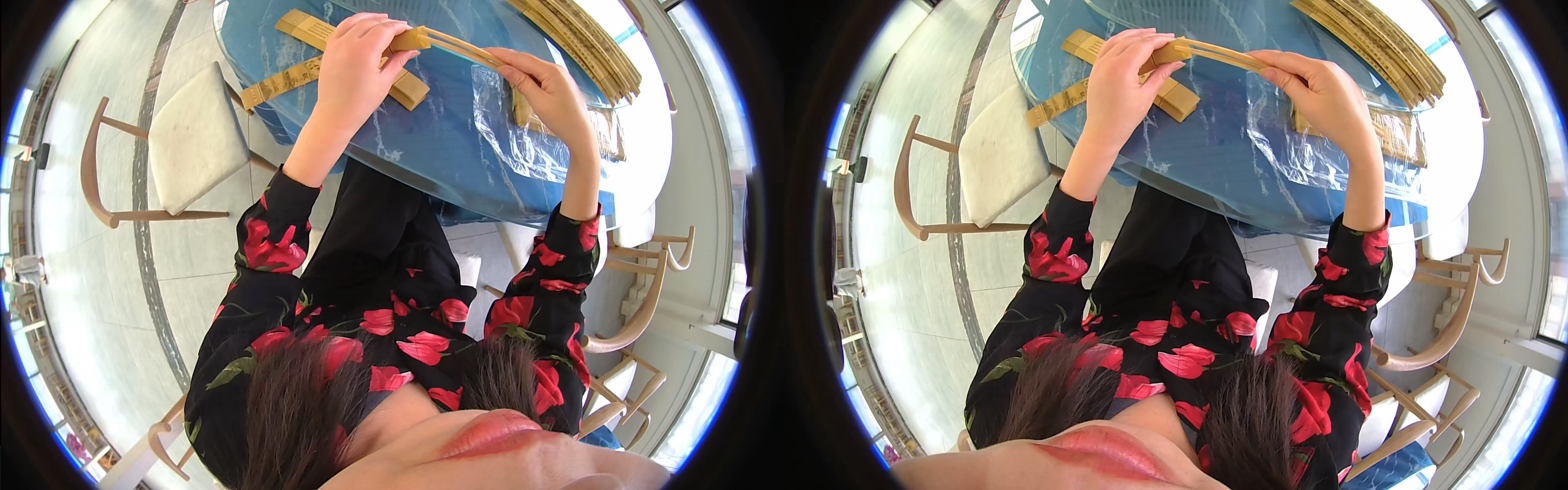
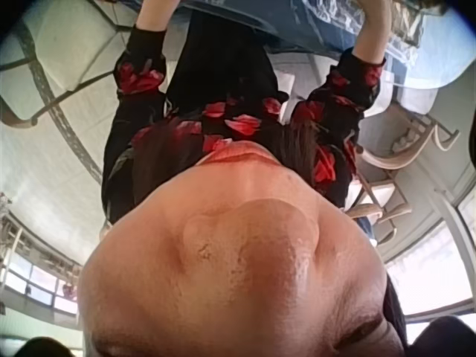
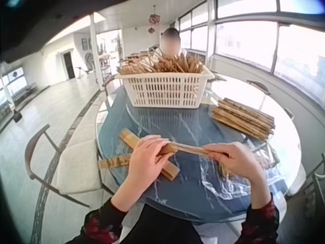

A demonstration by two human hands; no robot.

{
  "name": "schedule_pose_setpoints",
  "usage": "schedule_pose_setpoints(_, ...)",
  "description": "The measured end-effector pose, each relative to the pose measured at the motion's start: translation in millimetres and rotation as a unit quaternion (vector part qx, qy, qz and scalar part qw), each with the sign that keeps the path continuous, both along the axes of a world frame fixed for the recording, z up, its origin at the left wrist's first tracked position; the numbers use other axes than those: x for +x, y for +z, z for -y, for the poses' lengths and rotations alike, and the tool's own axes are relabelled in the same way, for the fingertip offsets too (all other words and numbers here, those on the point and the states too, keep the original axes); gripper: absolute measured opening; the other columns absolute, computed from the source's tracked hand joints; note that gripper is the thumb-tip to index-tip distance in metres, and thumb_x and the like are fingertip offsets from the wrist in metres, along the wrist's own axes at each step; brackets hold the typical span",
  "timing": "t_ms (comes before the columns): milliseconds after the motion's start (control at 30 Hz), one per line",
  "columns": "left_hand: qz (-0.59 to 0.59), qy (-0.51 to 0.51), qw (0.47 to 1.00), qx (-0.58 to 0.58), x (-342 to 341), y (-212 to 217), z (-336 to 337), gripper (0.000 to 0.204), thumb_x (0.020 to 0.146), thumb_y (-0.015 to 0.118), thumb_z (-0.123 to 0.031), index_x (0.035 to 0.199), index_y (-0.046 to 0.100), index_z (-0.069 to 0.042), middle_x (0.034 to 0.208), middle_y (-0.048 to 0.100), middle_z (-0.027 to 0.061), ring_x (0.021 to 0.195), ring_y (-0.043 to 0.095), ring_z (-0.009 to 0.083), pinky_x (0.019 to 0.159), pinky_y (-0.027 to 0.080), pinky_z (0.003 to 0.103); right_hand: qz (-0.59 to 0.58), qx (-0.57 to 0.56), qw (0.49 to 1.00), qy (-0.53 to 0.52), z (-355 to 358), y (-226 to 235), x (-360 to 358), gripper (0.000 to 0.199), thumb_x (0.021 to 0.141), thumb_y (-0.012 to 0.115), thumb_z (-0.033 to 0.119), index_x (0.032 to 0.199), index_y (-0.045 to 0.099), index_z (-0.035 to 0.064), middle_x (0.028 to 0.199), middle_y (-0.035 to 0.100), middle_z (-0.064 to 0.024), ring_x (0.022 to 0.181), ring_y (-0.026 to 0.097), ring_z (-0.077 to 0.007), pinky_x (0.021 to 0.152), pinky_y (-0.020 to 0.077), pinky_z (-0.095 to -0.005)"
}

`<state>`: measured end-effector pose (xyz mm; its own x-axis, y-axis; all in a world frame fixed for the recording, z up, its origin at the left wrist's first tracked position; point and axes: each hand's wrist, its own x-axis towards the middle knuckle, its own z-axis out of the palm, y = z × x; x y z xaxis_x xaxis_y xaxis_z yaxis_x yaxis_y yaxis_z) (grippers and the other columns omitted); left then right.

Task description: The person sits at a table and repeatedly picks up thin bamboo strips and a wider bamboo ruler. They align the strips with the ruler and appear to be assembling or bundling them together. The person handles the strips one at a time, placing them into a white basket after each assembly.

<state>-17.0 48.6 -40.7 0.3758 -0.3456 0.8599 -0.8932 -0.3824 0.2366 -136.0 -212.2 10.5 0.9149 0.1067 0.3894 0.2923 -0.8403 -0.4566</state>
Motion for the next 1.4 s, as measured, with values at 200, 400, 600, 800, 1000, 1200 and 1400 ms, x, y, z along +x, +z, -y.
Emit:
schedule_pose_setpoints(200, -0.047, -0.024, 0.999, 0.008, -4.0, 0.6, -0.4, 0.032, 0.080, 0.085, -0.016, 0.108, 0.073, -0.005, 0.106, 0.074, 0.0085, 0.106, 0.067, 0.0291, 0.091, 0.053, 0.038, -0.036, -0.058, 0.996, -0.049, -4.1, 11.9, -5.1, 0.028, 0.103, 0.062, 0.029, 0.125, 0.076, 0.0204, 0.065, 0.062, -0.0034, 0.053, 0.048, -0.0163, 0.053, 0.0387, -0.0315)
schedule_pose_setpoints(400, -0.052, -0.044, 0.997, 0.034, -3.0, 1.3, -0.4, 0.032, 0.080, 0.084, -0.019, 0.106, 0.072, -0.006, 0.099, 0.074, 0.0080, 0.099, 0.067, 0.0296, 0.090, 0.053, 0.041, -0.040, -0.060, 0.997, -0.025, 2.7, -0.6, -3.3, 0.030, 0.102, 0.061, 0.033, 0.124, 0.077, 0.0196, 0.064, 0.059, -0.0038, 0.054, 0.050, -0.0162, 0.055, 0.0396, -0.0327)
schedule_pose_setpoints(600, -0.080, -0.058, 0.994, 0.044, -9.8, 2.3, 0.7, 0.030, 0.082, 0.082, -0.014, 0.110, 0.073, -0.007, 0.101, 0.072, 0.0064, 0.100, 0.065, 0.0282, 0.086, 0.053, 0.038, -0.090, -0.041, 0.994, -0.043, 1.7, 0.3, -7.3, 0.030, 0.101, 0.063, 0.035, 0.120, 0.079, 0.0186, 0.068, 0.063, -0.0039, 0.057, 0.054, -0.0142, 0.055, 0.0409, -0.0319)
schedule_pose_setpoints(800, -0.110, -0.133, 0.982, 0.082, -8.5, -1.5, 1.4, 0.029, 0.083, 0.081, -0.015, 0.110, 0.073, -0.007, 0.102, 0.072, 0.0068, 0.103, 0.065, 0.0290, 0.089, 0.052, 0.038, -0.124, -0.025, 0.991, -0.037, -23.3, 9.0, -6.3, 0.028, 0.099, 0.065, 0.033, 0.116, 0.079, 0.0165, 0.078, 0.070, -0.0096, 0.065, 0.062, -0.0261, 0.062, 0.0474, -0.0368)
schedule_pose_setpoints(1000, -0.080, -0.131, 0.984, 0.089, -18.3, 9.2, 5.2, 0.019, 0.091, 0.072, -0.013, 0.110, 0.072, -0.008, 0.099, 0.071, 0.0063, 0.102, 0.063, 0.0290, 0.090, 0.051, 0.038, -0.026, -0.055, 0.998, -0.032, -35.6, -8.7, -2.6, 0.027, 0.099, 0.063, 0.035, 0.113, 0.078, 0.0168, 0.091, 0.074, -0.0117, 0.086, 0.068, -0.0352, 0.076, 0.0535, -0.0433)
schedule_pose_setpoints(1200, -0.097, -0.110, 0.989, 0.038, -3.4, 4.0, 3.4, 0.007, 0.095, 0.066, -0.008, 0.101, 0.070, -0.008, 0.091, 0.070, 0.0065, 0.094, 0.064, 0.0290, 0.083, 0.052, 0.038, 0.067, -0.104, 0.991, -0.051, -39.6, -13.7, -1.3, 0.025, 0.098, 0.063, 0.034, 0.108, 0.077, 0.0166, 0.091, 0.074, -0.0076, 0.089, 0.068, -0.0329, 0.076, 0.0541, -0.0431)
schedule_pose_setpoints(1400, -0.054, -0.084, 0.994, 0.039, -1.8, 1.8, 9.1, 0.003, 0.091, 0.069, -0.008, 0.094, 0.071, -0.009, 0.086, 0.070, 0.0048, 0.092, 0.065, 0.0280, 0.080, 0.052, 0.039, 0.104, -0.141, 0.983, -0.055, -38.2, -21.8, -1.1, 0.023, 0.099, 0.061, 0.030, 0.112, 0.075, 0.0161, 0.093, 0.072, -0.0077, 0.089, 0.069, -0.0329, 0.077, 0.0540, -0.0440)
